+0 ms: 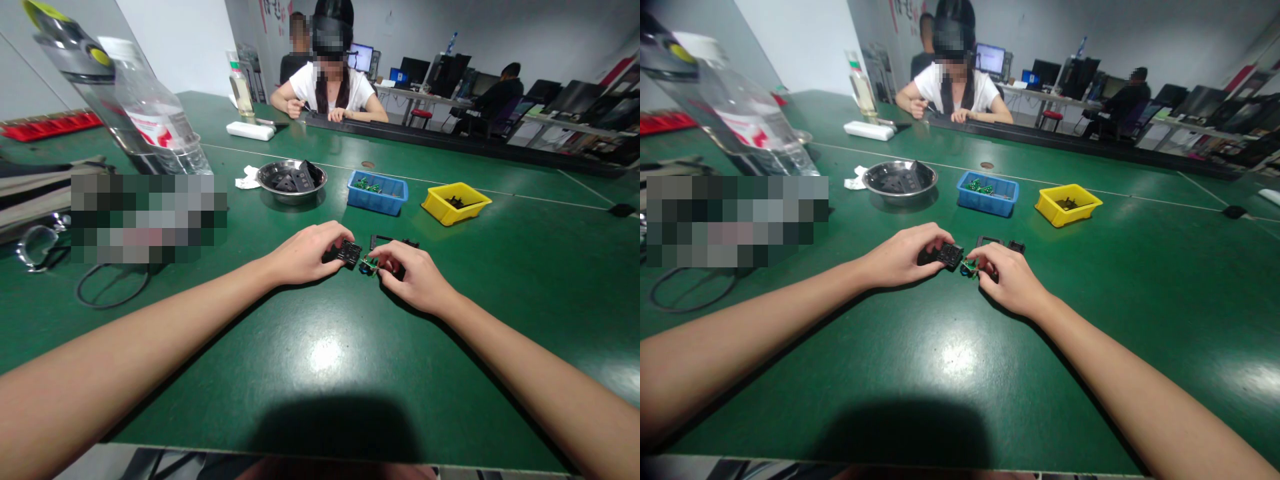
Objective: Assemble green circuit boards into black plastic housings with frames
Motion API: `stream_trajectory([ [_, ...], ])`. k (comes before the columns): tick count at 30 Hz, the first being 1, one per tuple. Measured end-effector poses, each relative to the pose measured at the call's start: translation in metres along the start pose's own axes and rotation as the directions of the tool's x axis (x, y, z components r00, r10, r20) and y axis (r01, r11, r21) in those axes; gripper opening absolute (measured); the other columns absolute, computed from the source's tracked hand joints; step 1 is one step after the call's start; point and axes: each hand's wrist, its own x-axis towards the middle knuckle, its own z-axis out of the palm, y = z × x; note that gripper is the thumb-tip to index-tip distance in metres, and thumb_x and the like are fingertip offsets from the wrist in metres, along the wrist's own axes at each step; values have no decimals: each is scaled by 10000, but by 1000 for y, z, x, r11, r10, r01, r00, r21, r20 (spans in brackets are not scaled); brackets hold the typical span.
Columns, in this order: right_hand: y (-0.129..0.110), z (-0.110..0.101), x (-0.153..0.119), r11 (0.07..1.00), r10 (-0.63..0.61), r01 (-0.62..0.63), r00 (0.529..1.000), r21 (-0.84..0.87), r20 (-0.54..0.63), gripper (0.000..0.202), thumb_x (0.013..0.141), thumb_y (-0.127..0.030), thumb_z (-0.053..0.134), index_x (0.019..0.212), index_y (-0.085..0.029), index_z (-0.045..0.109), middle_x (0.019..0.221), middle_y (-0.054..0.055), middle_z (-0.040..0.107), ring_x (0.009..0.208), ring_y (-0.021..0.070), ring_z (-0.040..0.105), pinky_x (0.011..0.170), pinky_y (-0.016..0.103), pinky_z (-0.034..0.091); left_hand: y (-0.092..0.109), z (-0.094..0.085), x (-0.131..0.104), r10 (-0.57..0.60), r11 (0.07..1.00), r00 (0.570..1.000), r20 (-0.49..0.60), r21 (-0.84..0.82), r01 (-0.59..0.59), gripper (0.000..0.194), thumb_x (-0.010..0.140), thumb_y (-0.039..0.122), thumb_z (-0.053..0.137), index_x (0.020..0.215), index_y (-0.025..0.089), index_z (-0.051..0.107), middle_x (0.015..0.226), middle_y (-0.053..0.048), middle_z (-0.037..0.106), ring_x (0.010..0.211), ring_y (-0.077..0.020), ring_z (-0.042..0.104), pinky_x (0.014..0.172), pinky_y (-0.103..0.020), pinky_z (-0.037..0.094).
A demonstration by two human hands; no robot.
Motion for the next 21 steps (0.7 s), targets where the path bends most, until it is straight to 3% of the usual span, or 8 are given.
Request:
stream_trajectory([
  [13, -2, -1, 1, 1000, -9, 9, 1000, 7, -13, 134, 864, -88, 602, 904, -199, 666, 777, 11, 629, 670, 146, 552, 648, 274, 434, 1, -1, -1, -6, 1000, 1000, 15, 0, 6, 275, 873, 278, 609, 1134, 191, 591, 950, -35, 635, 853, -180, 621, 798, -295, 489],
  [21, -3, -3, 1, 1000, -7, 7, 1000, -2, 6, 105, 870, -102, 621, 869, -200, 658, 773, 9, 630, 677, 148, 552, 655, 276, 431, 2, -1, -2, -27, 999, 1000, 11, -17, 28, 324, 865, 308, 605, 1158, 179, 559, 979, -47, 653, 859, -192, 642, 799, -313, 497],
])
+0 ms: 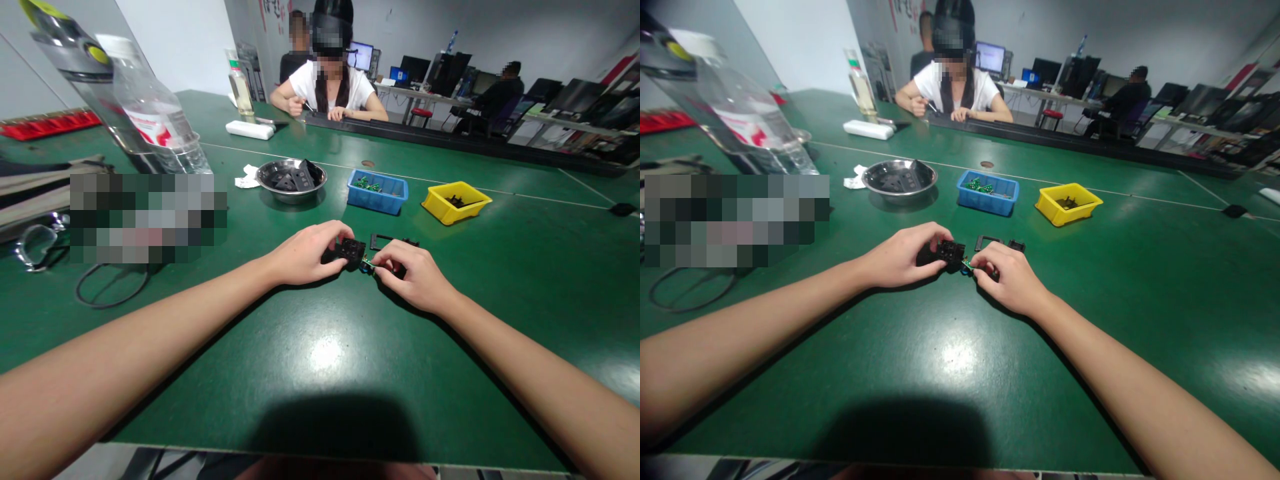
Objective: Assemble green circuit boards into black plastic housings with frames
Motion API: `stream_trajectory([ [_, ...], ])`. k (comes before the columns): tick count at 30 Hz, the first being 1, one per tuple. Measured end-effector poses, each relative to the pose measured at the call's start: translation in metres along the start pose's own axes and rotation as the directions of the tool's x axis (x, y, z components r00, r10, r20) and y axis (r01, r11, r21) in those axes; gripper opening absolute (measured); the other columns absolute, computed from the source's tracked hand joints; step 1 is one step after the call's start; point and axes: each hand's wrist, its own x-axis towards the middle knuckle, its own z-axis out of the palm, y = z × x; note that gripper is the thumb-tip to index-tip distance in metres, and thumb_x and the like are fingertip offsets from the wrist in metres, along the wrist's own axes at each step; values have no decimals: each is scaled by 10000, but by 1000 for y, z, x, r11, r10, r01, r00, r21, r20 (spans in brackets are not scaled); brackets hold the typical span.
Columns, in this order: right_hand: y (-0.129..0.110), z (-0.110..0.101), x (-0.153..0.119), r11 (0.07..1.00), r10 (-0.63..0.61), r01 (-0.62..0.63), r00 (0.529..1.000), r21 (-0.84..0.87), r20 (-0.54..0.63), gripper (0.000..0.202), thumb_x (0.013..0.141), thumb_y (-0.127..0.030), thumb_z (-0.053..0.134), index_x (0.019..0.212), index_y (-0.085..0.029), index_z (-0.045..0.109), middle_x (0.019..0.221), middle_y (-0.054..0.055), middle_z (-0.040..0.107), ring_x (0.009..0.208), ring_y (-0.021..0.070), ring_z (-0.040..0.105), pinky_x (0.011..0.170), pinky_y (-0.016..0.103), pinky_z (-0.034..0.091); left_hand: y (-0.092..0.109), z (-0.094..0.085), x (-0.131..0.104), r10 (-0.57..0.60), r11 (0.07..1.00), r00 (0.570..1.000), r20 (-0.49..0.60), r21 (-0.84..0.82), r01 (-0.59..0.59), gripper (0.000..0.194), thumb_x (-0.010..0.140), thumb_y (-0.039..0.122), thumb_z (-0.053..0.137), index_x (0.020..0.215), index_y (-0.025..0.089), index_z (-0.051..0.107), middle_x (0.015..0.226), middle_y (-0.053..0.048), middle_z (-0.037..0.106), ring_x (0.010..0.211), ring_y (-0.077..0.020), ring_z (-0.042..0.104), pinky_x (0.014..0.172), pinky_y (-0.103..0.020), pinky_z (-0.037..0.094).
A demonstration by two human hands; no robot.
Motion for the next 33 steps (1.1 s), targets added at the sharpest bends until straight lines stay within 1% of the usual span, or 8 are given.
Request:
stream_trajectory([
  [4, 0, 0, 0, 1000, -4, 4, 1000, 2, -4, 103, 869, -98, 619, 865, -194, 658, 772, 11, 630, 678, 148, 555, 654, 275, 427, 0, -1, 0, -25, 1000, 1000, 1, 9, 25, 349, 856, 313, 592, 1176, 189, 526, 930, -34, 642, 841, -203, 648, 797, -333, 495],
  [10, 1, 1, 0, 1000, -16, 16, 1000, 2, -12, 98, 872, -100, 618, 867, -189, 659, 768, 10, 627, 672, 143, 547, 653, 270, 427, -1, 1, -2, -43, 999, 999, 20, 2, 43, 357, 845, 316, 578, 1173, 199, 498, 939, -33, 632, 827, -207, 648, 778, -332, 495],
  [14, 1, 1, 0, 1000, -28, 28, 999, 0, -18, 94, 875, -102, 621, 863, -186, 662, 762, 12, 621, 674, 141, 551, 658, 268, 436, -1, 1, -1, -8, 1000, 999, 42, -5, 8, 332, 853, 310, 589, 1159, 201, 525, 951, -31, 647, 854, -201, 657, 797, -320, 496],
  [17, 1, 1, -1, 999, -47, 47, 999, 15, -6, 98, 883, -104, 622, 877, -193, 665, 761, 9, 619, 673, 141, 559, 652, 267, 444, 0, 1, 0, 28, 999, 998, 52, -22, -27, 308, 860, 291, 601, 1148, 195, 548, 1017, -45, 670, 926, -201, 663, 842, -314, 501],
  [20, 0, 2, -2, 995, -90, 91, 996, 41, -4, 99, 898, -110, 619, 897, -195, 668, 783, 17, 630, 691, 145, 583, 658, 269, 463, -1, 1, 0, 52, 998, 997, 50, -32, -51, 314, 862, 270, 610, 1160, 188, 556, 1079, -59, 672, 961, -198, 660, 856, -307, 504],
  [27, -7, 3, -3, 982, -162, 168, 984, 82, -79, 91, 919, -107, 615, 927, -180, 669, 821, 38, 650, 712, 141, 598, 665, 266, 493, -2, 1, 0, 92, 996, 994, 55, -22, -91, 308, 882, 276, 613, 1172, 183, 567, 1121, -75, 651, 1005, -205, 639, 884, -314, 502],
  [30, -8, 2, -3, 981, -168, 175, 981, 79, -94, 101, 917, -107, 607, 930, -189, 665, 820, 34, 653, 704, 141, 599, 652, 266, 495, -1, 1, 1, 107, 994, 992, 67, -15, -106, 298, 878, 260, 606, 1164, 182, 576, 1114, -77, 643, 1008, -209, 627, 889, -320, 500],
  [33, -9, 2, -3, 982, -164, 172, 981, 73, -100, 111, 904, -98, 604, 920, -193, 659, 807, 30, 650, 705, 145, 601, 648, 269, 493, -1, 1, 1, 123, 992, 991, 53, -13, -122, 286, 879, 253, 598, 1155, 179, 577, 1101, -77, 636, 1003, -206, 620, 891, -320, 498],
])
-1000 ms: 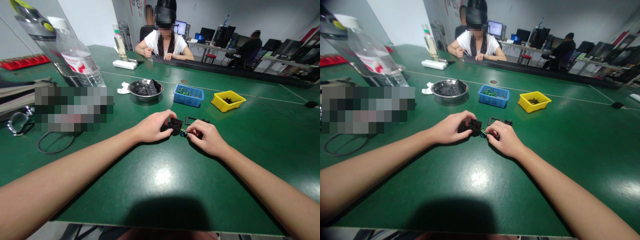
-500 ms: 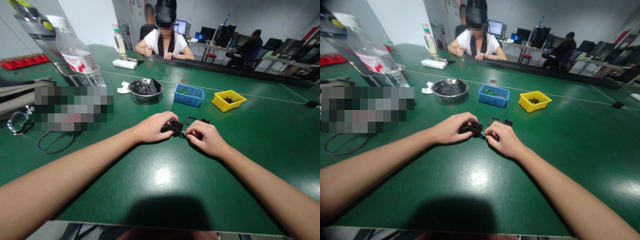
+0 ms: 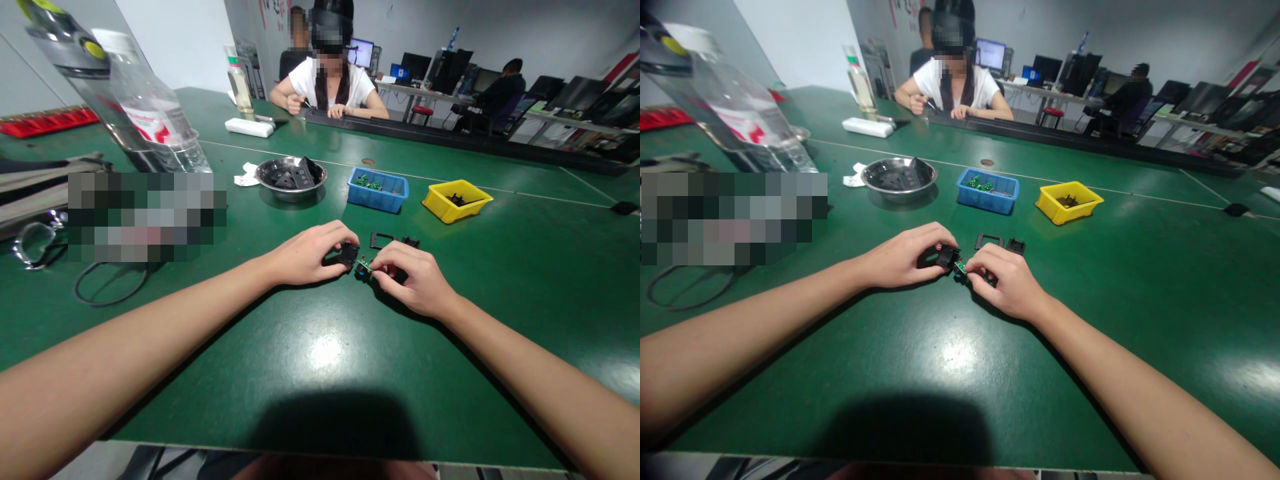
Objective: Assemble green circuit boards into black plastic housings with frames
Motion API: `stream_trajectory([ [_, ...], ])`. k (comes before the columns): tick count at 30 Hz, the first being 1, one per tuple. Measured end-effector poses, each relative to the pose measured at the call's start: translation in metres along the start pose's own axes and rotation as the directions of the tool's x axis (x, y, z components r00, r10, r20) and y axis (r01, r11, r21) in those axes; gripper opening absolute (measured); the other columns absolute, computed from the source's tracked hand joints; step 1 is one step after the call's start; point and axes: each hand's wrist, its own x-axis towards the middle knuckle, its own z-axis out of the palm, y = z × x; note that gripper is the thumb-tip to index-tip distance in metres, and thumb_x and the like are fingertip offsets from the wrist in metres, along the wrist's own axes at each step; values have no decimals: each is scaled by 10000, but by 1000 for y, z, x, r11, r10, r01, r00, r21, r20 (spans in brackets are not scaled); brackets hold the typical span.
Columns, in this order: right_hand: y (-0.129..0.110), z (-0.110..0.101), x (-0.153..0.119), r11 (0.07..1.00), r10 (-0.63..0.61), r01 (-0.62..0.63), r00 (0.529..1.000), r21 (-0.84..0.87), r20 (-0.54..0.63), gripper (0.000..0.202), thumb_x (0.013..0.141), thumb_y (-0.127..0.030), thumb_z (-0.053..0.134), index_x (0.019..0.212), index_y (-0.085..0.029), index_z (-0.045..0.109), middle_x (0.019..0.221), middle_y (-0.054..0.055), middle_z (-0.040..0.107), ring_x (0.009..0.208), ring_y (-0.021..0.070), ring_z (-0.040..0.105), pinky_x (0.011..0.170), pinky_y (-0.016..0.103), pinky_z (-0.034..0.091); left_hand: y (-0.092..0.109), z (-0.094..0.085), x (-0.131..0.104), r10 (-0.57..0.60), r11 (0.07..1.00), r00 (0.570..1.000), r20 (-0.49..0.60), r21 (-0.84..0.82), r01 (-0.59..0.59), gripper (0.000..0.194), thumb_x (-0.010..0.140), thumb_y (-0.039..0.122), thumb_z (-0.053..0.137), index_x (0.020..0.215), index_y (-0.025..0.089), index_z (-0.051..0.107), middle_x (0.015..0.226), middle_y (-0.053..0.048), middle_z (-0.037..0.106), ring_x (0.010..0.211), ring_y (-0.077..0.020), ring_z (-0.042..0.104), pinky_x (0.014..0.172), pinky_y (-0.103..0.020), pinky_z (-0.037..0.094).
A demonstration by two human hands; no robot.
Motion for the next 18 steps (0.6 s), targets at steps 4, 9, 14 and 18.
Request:
stream_trajectory([
  [4, 0, 0, 0, 1000, 13, -13, 1000, 0, -19, 110, 898, -94, 602, 910, -191, 651, 803, 30, 645, 707, 146, 596, 655, 270, 490, 0, 0, -1, 4, 1000, 1000, -22, -9, -5, 283, 866, 235, 590, 1143, 182, 561, 1101, -72, 635, 1010, -202, 621, 900, -318, 500],
  [9, 0, 0, 0, 999, 33, -33, 999, -5, -18, 117, 884, -90, 592, 893, -200, 628, 813, 28, 645, 701, 145, 582, 644, 269, 480, 0, 1, -2, -24, 999, 998, -66, -23, 22, 302, 845, 231, 588, 1137, 181, 531, 1102, -71, 636, 1006, -198, 626, 914, -323, 504],
  [14, 1, 0, 0, 996, 85, -86, 996, -34, -13, 122, 866, -86, 591, 858, -207, 604, 819, 25, 639, 690, 145, 568, 641, 272, 472, 1, 1, -2, -31, 999, 997, -77, -30, 29, 295, 848, 252, 585, 1128, 183, 525, 1094, -68, 641, 996, -201, 632, 905, -330, 510],
  [18, 4, 1, -1, 990, 129, -129, 992, -61, -7, 114, 860, -92, 598, 853, -206, 608, 829, 29, 647, 699, 148, 576, 655, 275, 481, 2, 0, -2, -28, 1000, 997, -74, -17, 26, 294, 837, 251, 590, 1115, 178, 529, 1070, -68, 651, 971, -206, 637, 880, -333, 512],
])
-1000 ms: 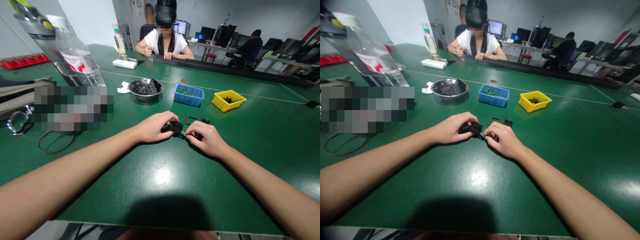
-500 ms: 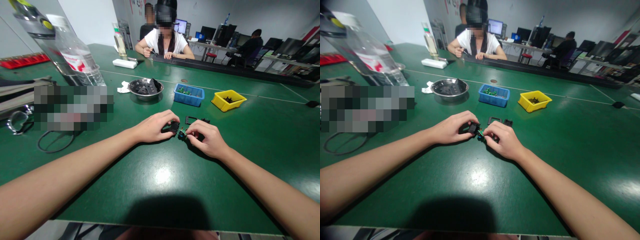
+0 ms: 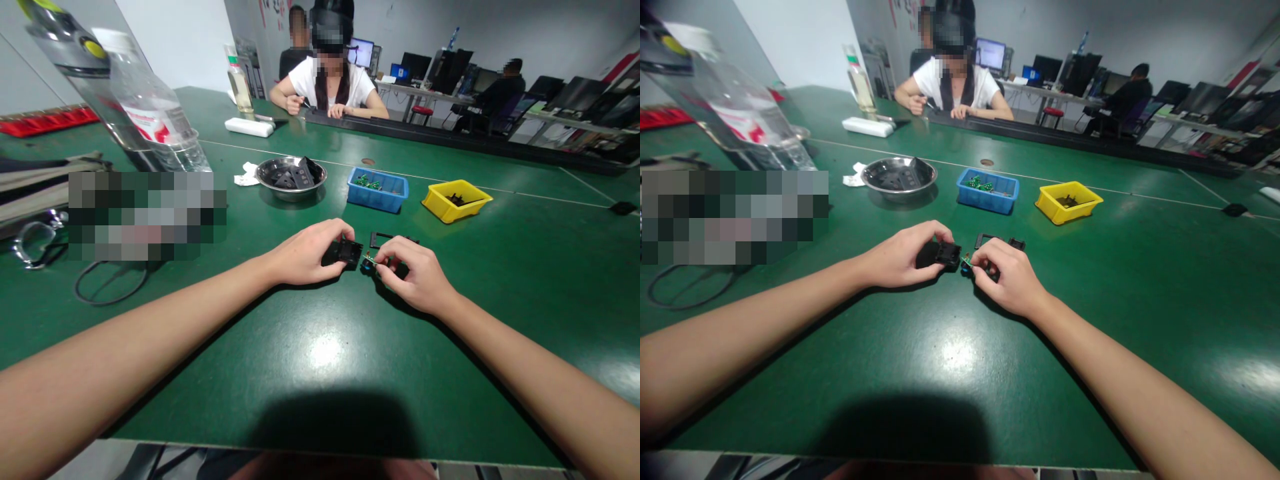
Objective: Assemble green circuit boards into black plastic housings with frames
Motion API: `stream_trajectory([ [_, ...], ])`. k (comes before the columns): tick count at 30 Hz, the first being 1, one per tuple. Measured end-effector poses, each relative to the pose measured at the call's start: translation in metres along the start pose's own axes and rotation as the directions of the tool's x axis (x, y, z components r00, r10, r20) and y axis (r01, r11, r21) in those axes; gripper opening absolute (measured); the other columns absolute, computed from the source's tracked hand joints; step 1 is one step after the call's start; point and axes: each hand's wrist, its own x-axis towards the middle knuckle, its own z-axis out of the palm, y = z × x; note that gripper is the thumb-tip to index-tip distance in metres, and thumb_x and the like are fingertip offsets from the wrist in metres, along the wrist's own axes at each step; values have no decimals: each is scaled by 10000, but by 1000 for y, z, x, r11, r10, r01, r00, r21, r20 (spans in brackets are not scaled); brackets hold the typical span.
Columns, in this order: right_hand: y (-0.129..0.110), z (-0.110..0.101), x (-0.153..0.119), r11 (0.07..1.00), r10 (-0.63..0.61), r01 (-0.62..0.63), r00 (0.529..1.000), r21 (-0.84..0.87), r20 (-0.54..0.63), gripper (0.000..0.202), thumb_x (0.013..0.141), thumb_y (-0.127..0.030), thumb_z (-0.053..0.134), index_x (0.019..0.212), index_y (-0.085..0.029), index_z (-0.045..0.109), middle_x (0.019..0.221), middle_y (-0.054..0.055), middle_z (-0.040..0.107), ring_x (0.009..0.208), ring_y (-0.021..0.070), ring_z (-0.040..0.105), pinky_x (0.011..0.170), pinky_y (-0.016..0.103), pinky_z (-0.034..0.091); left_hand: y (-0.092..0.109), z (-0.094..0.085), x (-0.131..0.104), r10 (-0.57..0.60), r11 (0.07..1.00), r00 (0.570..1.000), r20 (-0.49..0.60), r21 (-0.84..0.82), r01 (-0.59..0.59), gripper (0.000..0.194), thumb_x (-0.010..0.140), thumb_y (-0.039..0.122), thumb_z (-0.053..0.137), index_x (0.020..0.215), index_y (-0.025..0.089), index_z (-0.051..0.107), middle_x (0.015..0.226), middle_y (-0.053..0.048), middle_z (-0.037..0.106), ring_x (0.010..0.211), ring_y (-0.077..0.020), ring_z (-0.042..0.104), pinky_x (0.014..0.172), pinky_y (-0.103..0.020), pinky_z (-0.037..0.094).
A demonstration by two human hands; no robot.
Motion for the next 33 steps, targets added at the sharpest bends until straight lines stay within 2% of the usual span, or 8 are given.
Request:
stream_trajectory([
  [8, 5, 2, 0, 998, 33, -32, 999, -54, 7, 91, 882, -139, 614, 917, -199, 673, 920, 72, 718, 859, 208, 668, 786, 333, 531, -1, 1, 0, -32, 999, 999, 15, 35, 32, 285, 846, 285, 595, 1108, 191, 533, 1056, -65, 664, 967, -217, 648, 875, -343, 514],
  [13, 3, 2, 0, 994, 88, -90, 996, -65, -26, 94, 895, -162, 611, 929, -209, 685, 906, 62, 727, 844, 208, 677, 790, 339, 535, 0, 0, 0, -81, 995, 996, 42, 64, 78, 355, 849, 294, 603, 1180, 203, 514, 1094, -72, 677, 987, -231, 660, 887, -365, 518],
  [18, 6, -2, 2, 974, 181, -202, 967, -107, -181, 109, 847, -143, 600, 864, -215, 681, 857, 52, 710, 775, 210, 649, 761, 350, 529, 0, 0, 1, -93, 993, 993, 79, 84, 87, 378, 859, 292, 607, 1214, 187, 531, 1133, -90, 686, 1025, -245, 662, 922, -380, 515],
  [23, 15, -4, 2, 920, 271, -343, 906, -189, -324, 230, 749, -105, 572, 909, -209, 701, 979, 101, 665, 965, 288, 627, 869, 440, 518, -2, 0, 1, -99, 991, 990, 95, 98, 90, 382, 869, 284, 601, 1232, 174, 551, 1158, -96, 681, 1060, -246, 649, 961, -383, 506],
  [25, 20, -1, 1, 891, 295, -382, 898, -246, -327, 291, 736, -101, 574, 969, -209, 710, 1027, 114, 640, 1016, 309, 601, 911, 477, 502, -3, 0, 0, -101, 991, 990, 99, 99, 91, 395, 868, 288, 605, 1241, 167, 553, 1161, -100, 679, 1062, -248, 646, 963, -386, 505],
  [28, 29, 3, -3, 845, 346, -429, 893, -319, -287, 354, 729, -99, 579, 1036, -224, 705, 1057, 121, 626, 1025, 327, 572, 895, 502, 494, -3, 1, 1, -110, 989, 989, 103, 107, 99, 409, 871, 299, 606, 1254, 165, 555, 1158, -102, 676, 1054, -251, 643, 961, -393, 502],
  [33, 39, 3, -6, 840, 352, -399, 916, -368, -190, 301, 749, -82, 542, 974, -206, 699, 955, 116, 652, 944, 301, 579, 883, 464, 497, -4, 1, 3, -128, 983, 984, 125, 147, 109, 370, 876, 335, 607, 1199, 156, 587, 1091, -105, 680, 1027, -264, 635, 942, -406, 496],
])
